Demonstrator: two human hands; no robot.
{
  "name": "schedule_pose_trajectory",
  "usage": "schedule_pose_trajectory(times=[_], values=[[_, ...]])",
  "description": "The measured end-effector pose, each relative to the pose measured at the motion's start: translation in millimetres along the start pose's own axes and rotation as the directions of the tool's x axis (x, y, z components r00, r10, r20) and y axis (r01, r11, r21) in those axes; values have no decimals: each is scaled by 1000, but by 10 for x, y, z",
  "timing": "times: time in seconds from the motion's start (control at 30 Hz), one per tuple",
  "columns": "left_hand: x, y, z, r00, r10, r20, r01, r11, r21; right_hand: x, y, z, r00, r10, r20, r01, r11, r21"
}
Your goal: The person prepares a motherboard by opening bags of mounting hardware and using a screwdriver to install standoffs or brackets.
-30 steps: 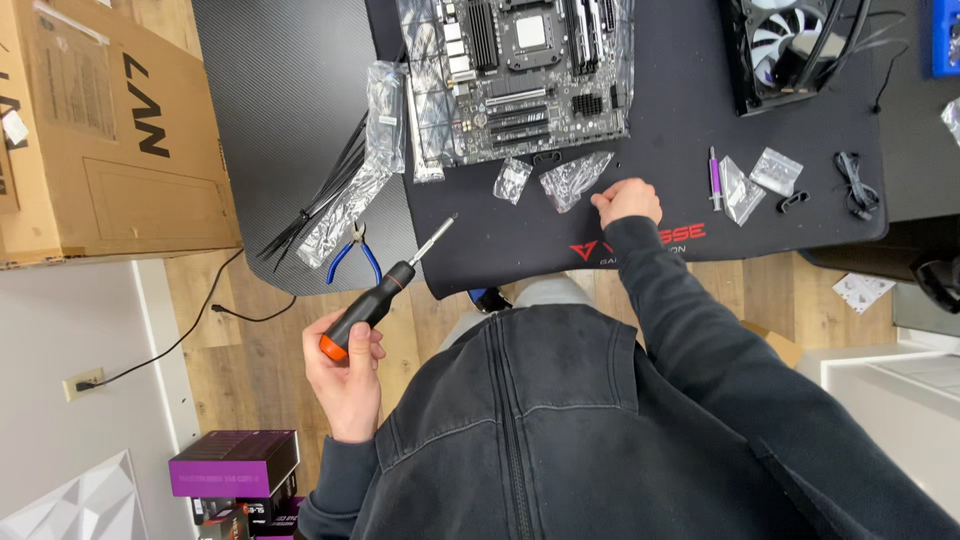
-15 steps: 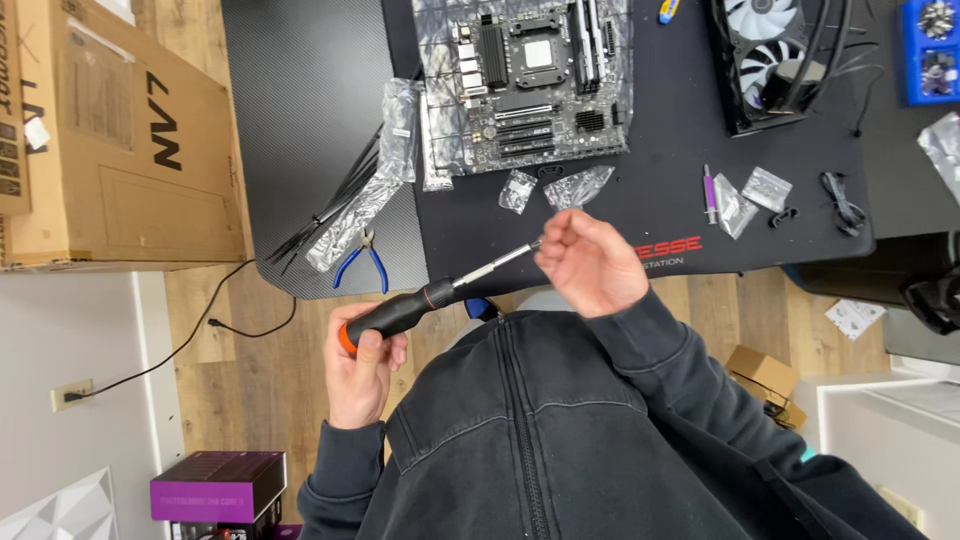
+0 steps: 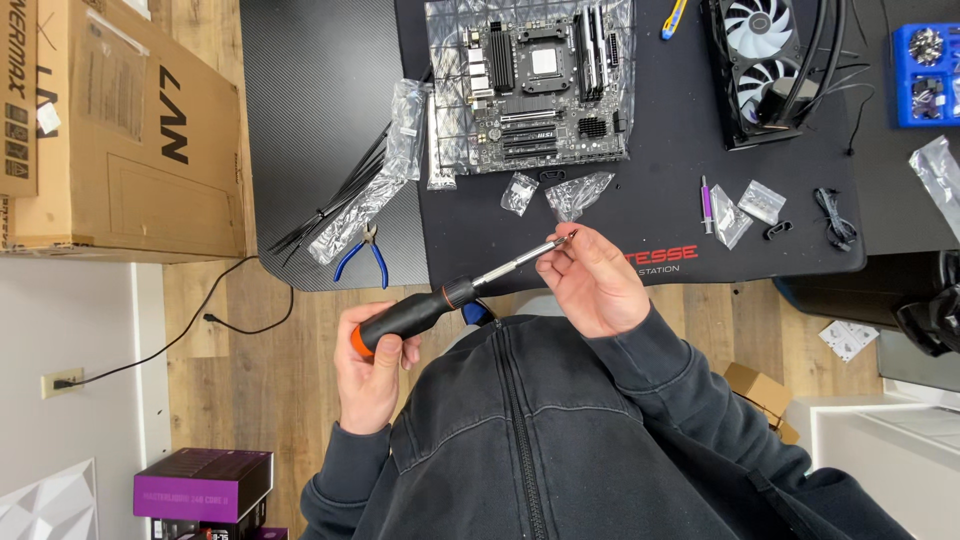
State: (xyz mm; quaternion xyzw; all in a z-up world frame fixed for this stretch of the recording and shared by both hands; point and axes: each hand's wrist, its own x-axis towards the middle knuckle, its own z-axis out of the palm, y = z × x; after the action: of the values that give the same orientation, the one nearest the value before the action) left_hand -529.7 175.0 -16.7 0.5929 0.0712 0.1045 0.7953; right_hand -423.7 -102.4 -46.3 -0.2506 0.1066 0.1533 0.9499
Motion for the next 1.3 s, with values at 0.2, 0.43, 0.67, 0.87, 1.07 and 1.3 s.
schedule_pose_trajectory(times=[0.2, 0.43, 0.67, 0.87, 1.07, 1.3], values=[[-55, -28, 91, 1000, 4, -24, -5, 1000, -20, -56, -27, 133, 997, -70, -40, 66, 993, -94], [-135, -67, 150, 998, 44, -47, -42, 998, 36, -32, -44, 203, 978, -206, -23, 198, 959, -203], [-166, 27, 222, 994, 92, -53, -83, 986, 147, -38, -85, 338, 969, -248, -17, 235, 937, -257], [-98, 76, 309, 998, -63, 1, 63, 996, 62, -6, -84, 513, 951, -308, -21, 278, 883, -377], [-24, 80, 333, 923, -372, 92, 361, 925, 123, -9, -196, 656, 905, -379, -195, 278, 871, -404], [173, -14, 464, 843, -513, 160, 458, 842, 285, 115, -265, 633, 868, -450, -208, 366, 865, -344]])
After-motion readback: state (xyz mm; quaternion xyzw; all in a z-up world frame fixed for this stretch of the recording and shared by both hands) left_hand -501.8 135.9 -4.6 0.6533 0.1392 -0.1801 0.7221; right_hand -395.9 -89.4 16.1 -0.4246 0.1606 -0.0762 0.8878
